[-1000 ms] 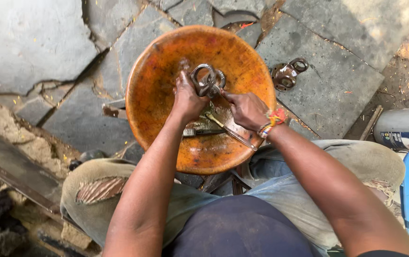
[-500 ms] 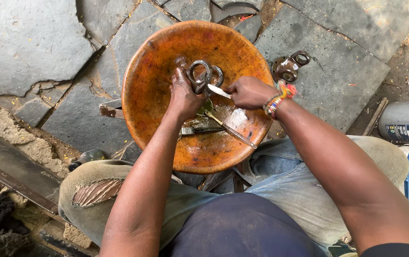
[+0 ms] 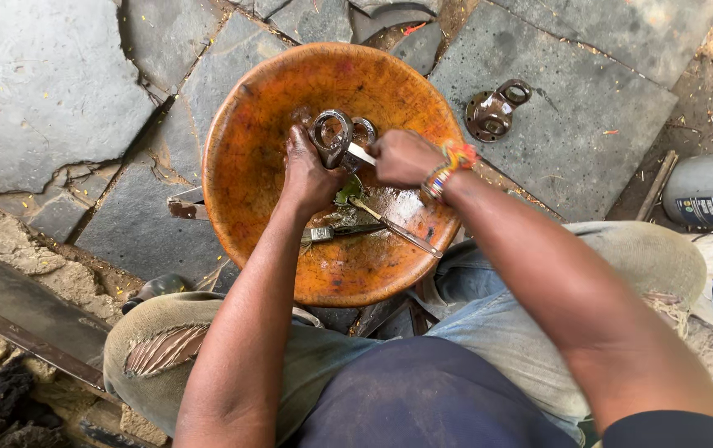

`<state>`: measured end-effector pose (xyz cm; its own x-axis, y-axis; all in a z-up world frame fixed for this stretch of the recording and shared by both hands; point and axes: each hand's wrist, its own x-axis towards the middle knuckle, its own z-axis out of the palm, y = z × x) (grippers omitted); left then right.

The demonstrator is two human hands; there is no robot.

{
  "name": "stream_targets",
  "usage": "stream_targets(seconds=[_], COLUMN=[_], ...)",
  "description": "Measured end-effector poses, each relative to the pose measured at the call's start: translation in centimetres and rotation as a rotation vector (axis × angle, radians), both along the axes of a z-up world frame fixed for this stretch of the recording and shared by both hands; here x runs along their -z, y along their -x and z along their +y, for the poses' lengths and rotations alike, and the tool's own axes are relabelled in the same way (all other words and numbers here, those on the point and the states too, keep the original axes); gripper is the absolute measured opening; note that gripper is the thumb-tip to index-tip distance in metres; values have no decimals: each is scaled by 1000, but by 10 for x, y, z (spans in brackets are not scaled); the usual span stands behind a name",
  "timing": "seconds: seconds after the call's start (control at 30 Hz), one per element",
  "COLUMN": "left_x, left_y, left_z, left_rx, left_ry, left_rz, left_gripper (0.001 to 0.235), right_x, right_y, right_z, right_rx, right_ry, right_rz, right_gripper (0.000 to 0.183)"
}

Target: The person scrubs a dark metal object with a brush and a knife inside an orange basin. They rotate the object to clean different sides and then place it aside. The person then picks up a second similar metal object and continues scrubbing it with the same tools.

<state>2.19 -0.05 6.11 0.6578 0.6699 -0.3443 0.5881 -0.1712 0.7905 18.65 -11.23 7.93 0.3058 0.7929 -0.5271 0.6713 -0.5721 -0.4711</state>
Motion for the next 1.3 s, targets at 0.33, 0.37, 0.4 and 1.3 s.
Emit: stream_targets(seconds=[0.33,0.37,0.4,1.3], left_x=[5,7,8,-16], left_y=[0,0,0,-8], left_z=[-1,-1,-1,2], left_rx=[-2,-2,0,-2], left_ry=[46,57,36,60], left_rz=[-79,-50,-25,39], left_gripper=[74,74,78,73], right_x=[-15,-9,-3,-7], right_y=[24,25,25,16], right_z=[-2,1,1,-36], right_rx=[-51,-34,-13,-179], right_ry=[-30,74,180,-88], right_rz=[-457,-450,-444,-425], right_gripper=[49,49,49,35])
